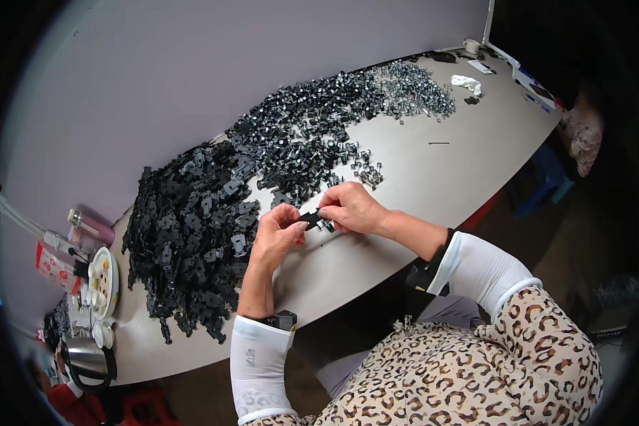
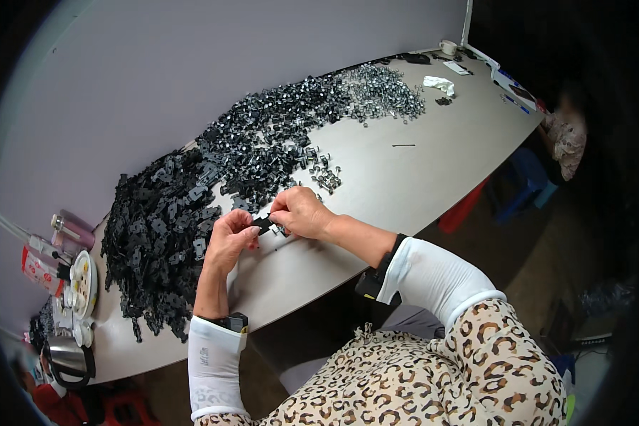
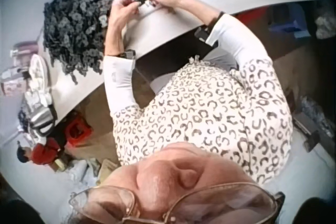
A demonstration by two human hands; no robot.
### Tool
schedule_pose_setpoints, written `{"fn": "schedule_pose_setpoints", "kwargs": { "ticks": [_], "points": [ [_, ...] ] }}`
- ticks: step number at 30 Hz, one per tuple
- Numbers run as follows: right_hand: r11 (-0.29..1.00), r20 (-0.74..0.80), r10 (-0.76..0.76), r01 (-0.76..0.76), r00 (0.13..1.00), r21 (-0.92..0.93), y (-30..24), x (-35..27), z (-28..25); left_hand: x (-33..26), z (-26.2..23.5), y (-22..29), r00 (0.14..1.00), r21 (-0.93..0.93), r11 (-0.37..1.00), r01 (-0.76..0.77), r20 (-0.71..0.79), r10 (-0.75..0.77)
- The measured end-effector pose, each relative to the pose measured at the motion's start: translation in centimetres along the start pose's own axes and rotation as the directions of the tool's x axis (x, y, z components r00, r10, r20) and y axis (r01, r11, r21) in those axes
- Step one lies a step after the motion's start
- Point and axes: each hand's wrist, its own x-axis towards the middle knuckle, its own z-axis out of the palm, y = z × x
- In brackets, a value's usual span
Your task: The person is assembling small black plastic components by snapping metal clips or springs into them.
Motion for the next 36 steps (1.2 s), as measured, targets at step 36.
{"fn": "schedule_pose_setpoints", "kwargs": {
  "ticks": [36],
  "points": [
    [0.712,0.211,-0.108,0.223,0.972,-0.665,1.7,0.2,-7.4,0.2,-0.5,-1.8,0.988,-0.256,0.959,0.122,-0.066,-0.143]
  ]
}}
